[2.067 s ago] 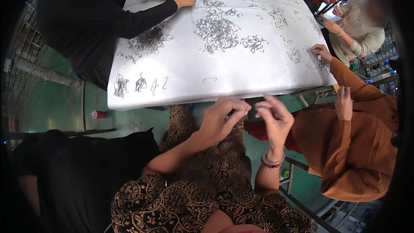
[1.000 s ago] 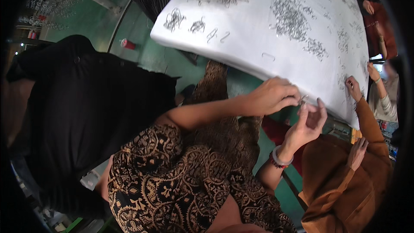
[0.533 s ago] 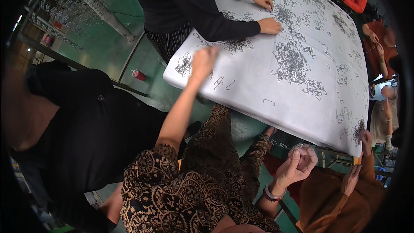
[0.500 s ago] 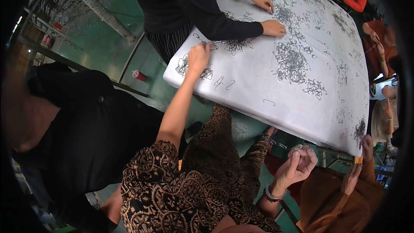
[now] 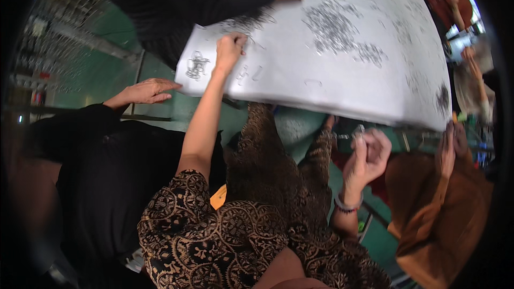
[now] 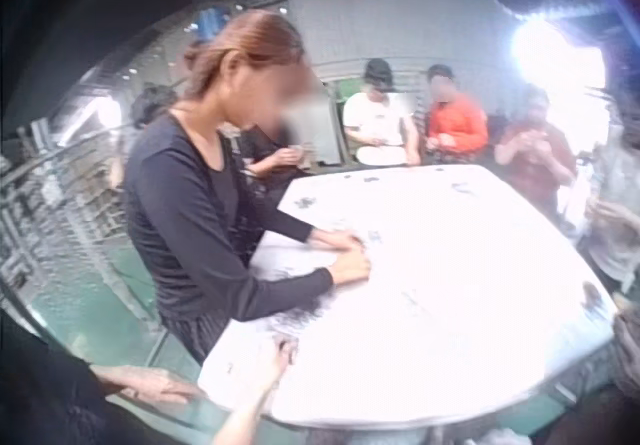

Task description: The person stands at a table with several others and repeatedly picks up small metal paperclips, linking them together by hand to form a chain. The person holds the growing chain and continues adding clips one by one.

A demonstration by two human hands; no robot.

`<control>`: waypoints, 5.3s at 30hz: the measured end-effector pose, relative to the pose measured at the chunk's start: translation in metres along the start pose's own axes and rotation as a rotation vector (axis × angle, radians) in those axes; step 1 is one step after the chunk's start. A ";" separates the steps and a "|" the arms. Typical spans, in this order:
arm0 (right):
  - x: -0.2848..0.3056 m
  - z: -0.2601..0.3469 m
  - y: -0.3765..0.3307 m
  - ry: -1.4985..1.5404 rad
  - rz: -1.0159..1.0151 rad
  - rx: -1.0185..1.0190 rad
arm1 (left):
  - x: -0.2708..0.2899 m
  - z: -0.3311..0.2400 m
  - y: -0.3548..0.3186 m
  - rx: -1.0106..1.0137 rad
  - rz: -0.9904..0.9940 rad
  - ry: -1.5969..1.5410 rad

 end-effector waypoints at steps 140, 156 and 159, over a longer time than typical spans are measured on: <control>0.023 0.000 0.046 -0.277 -0.058 -0.155 | -0.056 -0.238 -0.206 -0.557 0.403 -0.602; -0.048 -0.233 0.165 -0.950 0.649 -0.004 | -0.051 -0.233 -0.207 -0.639 0.416 -0.470; -0.034 -0.209 0.167 -0.866 0.513 -0.037 | -0.050 -0.230 -0.210 -0.644 0.408 -0.483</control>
Point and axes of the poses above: each hand's wrist, its own y-axis towards the middle knuckle, its own x-axis out of the back of the hand, z = x × y, the point moved 8 cm from there along y, towards the middle knuckle, and after that the axes turned 10 degrees about y, right-handed, at the moved point
